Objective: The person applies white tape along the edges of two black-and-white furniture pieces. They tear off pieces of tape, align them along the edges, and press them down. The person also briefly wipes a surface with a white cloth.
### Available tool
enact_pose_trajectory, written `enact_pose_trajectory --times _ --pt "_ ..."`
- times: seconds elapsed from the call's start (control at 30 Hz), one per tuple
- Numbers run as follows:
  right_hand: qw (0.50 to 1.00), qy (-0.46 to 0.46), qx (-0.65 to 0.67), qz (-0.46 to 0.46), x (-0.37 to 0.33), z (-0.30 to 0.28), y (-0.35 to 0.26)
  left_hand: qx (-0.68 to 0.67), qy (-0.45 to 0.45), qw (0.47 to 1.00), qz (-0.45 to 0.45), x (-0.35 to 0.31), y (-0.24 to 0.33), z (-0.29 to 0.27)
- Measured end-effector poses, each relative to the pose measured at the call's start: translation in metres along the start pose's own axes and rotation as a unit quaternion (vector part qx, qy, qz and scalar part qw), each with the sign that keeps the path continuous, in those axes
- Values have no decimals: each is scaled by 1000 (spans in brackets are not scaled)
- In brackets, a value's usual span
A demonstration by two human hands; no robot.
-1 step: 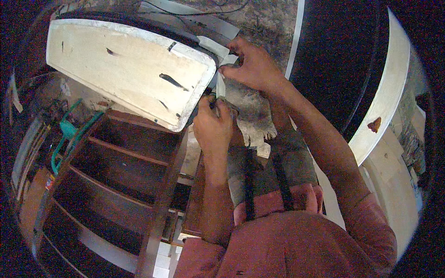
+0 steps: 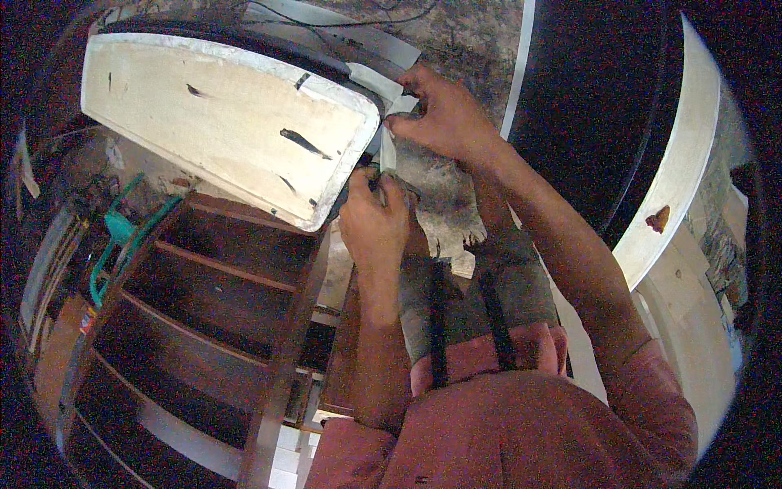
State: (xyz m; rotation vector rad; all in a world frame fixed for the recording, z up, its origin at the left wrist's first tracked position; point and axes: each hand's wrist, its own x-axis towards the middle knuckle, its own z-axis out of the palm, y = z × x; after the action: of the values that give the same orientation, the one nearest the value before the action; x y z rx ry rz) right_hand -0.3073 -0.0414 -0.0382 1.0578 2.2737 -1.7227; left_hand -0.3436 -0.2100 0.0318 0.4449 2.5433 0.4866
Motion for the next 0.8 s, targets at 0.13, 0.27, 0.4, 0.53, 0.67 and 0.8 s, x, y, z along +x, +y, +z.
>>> enact_pose_trajectory --times 0.13,0.27,0.4,0.53,0.67,0.8 --pt "1000 1 -14 3 -7 -2 -2 7 -8 1000 -8 -1 4 -3" --pt "999 12 30 17 -14 4 2 11 -14 1000 -5 -2 3 -1" --pt "996 19 81 27 -19 11 12 2 -5 1000 10 -2 -3 6" --pt "996 41 73 21 -20 14 11 26 -5 1000 13 -1 -6 9" --pt "995 43 70 58 -22 13 2 39 4 999 35 0 -7 8" --pt "992 67 83 71 -25 15 -3 45 -20 998 26 0 -5 6"
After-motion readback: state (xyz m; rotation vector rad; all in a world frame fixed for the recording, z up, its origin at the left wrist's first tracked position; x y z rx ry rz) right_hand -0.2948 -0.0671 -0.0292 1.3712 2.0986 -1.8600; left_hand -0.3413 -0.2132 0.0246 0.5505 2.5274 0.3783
